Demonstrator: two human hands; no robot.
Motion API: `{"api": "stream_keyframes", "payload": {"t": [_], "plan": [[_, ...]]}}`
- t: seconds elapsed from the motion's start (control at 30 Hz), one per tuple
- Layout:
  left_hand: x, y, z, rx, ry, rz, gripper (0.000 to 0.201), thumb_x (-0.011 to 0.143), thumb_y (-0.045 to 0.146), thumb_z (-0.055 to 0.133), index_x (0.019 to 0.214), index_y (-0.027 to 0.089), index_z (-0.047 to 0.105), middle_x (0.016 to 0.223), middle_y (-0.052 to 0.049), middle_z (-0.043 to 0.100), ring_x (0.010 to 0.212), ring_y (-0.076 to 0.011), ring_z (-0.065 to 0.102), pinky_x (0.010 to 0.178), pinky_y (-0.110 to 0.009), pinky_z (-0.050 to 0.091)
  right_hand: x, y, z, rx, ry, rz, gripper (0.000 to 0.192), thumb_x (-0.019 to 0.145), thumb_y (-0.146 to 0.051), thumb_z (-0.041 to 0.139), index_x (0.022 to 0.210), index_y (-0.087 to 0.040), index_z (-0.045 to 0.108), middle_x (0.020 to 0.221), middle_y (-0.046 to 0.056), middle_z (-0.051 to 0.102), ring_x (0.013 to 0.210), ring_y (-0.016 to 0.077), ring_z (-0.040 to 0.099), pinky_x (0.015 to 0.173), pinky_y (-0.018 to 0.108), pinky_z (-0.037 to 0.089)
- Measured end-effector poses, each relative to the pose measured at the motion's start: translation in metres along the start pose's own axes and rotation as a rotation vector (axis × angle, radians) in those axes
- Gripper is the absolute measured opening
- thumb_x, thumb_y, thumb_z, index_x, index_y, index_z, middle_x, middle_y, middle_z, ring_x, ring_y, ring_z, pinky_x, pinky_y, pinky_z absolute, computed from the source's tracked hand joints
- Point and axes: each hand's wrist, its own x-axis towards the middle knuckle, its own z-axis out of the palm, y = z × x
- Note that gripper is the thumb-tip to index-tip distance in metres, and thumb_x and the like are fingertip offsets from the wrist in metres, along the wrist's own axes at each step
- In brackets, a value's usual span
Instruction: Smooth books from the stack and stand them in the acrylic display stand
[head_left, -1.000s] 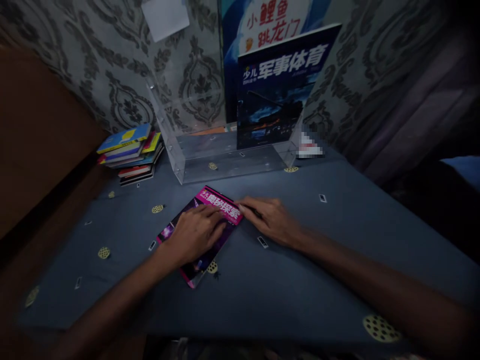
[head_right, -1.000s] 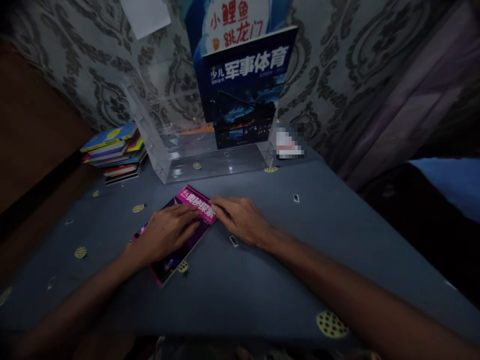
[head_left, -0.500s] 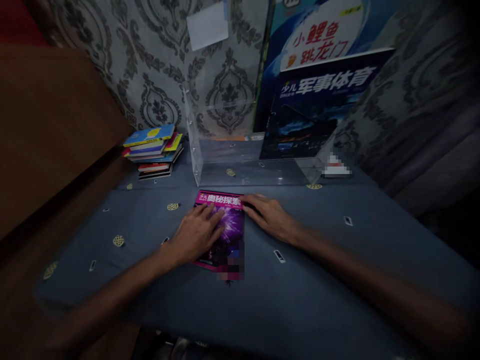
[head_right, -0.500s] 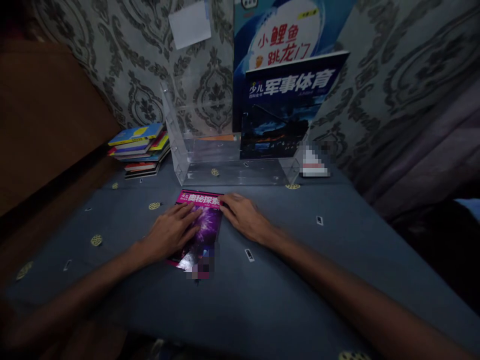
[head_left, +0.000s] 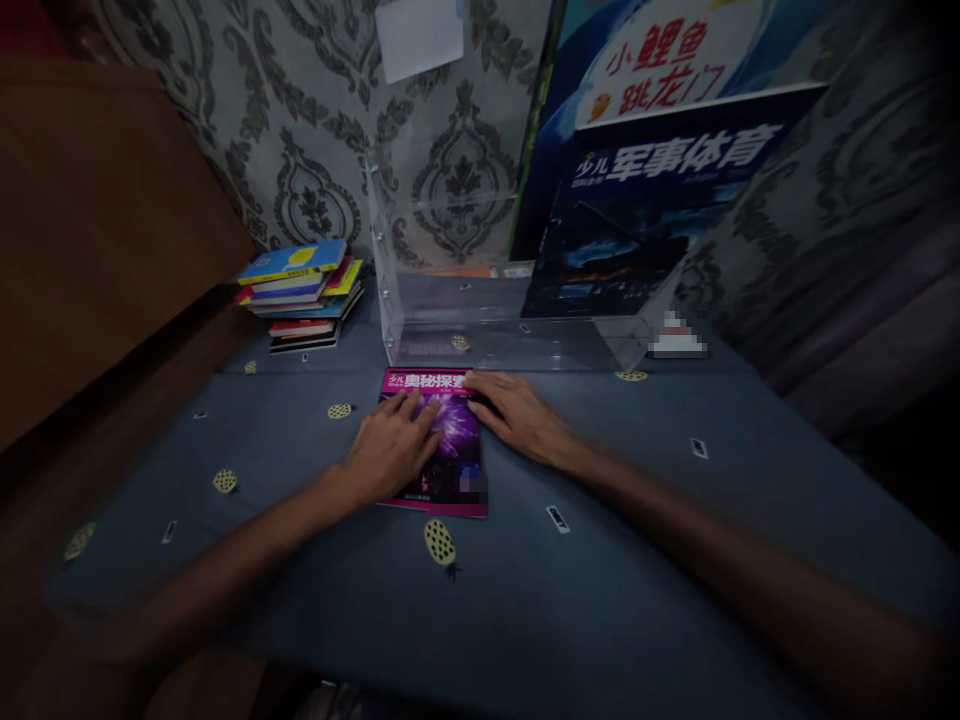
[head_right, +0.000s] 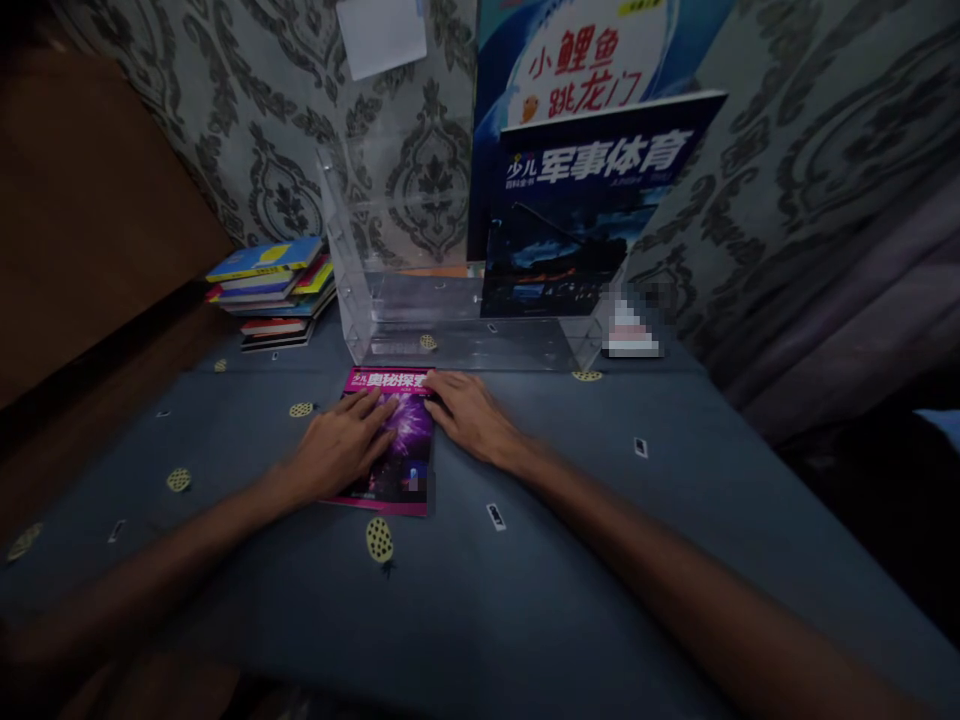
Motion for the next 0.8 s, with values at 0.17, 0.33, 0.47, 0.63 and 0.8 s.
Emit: {"api": "stream_keyframes", "payload": {"t": [0.17, 0.33, 0.47, 0.63, 0.8], "plan": [[-0.001, -0.004, 0.001, -0.049, 0.016, 0.021, 0.041, 0.103, 0.036, 0.046, 0.137, 0.014, 0.055, 0.136, -0.017, 0.061, 0.124, -0.0319, 0.058, 0.101, -0.048, 0.051, -0.001, 0.002, 0.003, 0.008, 0.004, 0.02, 0.035, 0.099, -0.032, 0.047, 0.128, -0.019, 0.061, 0.137, 0.015, 0.063, 0.128, 0.0315, 0.058, 0.108, 0.056, 0.045], [-0.009, -0.002, -0.008, -0.225, 0.038, 0.272, 0.036, 0.103, 0.04, 0.047, 0.127, 0.016, 0.062, 0.125, -0.012, 0.064, 0.113, -0.0259, 0.059, 0.099, -0.044, 0.051, -0.002, 0.002, 0.002, 0.012, 0.022, 0.0, 0.035, 0.098, -0.03, 0.048, 0.129, -0.018, 0.062, 0.133, 0.014, 0.066, 0.131, 0.0318, 0.054, 0.109, 0.056, 0.043], [-0.014, 0.003, -0.023, -0.273, -0.052, 0.458, 0.054, 0.094, 0.057, 0.058, 0.131, 0.017, 0.059, 0.122, -0.012, 0.062, 0.112, -0.0278, 0.058, 0.096, -0.045, 0.051, -0.006, -0.005, 0.0, -0.002, 0.037, -0.045, 0.033, 0.097, -0.026, 0.049, 0.124, -0.018, 0.065, 0.122, 0.013, 0.071, 0.125, 0.0318, 0.058, 0.106, 0.054, 0.045], [-0.016, 0.002, -0.029, -0.186, -0.091, 0.519, 0.046, 0.096, 0.046, 0.06, 0.132, 0.017, 0.058, 0.13, -0.014, 0.061, 0.118, -0.03, 0.058, 0.095, -0.045, 0.052, -0.025, -0.027, -0.002, 0.044, 0.059, -0.039, 0.031, 0.096, -0.022, 0.05, 0.12, -0.018, 0.068, 0.117, 0.013, 0.073, 0.116, 0.0301, 0.062, 0.102, 0.052, 0.048], [-0.016, 0.0, -0.027, -0.171, -0.048, 0.592, 0.037, 0.098, 0.038, 0.057, 0.125, 0.013, 0.064, 0.127, -0.014, 0.068, 0.116, -0.0291, 0.064, 0.093, -0.043, 0.056, -0.051, -0.057, -0.013, 0.212, 0.073, 0.012, 0.033, 0.097, -0.018, 0.046, 0.121, -0.021, 0.069, 0.111, 0.009, 0.074, 0.107, 0.0255, 0.065, 0.093, 0.046, 0.054]]}}
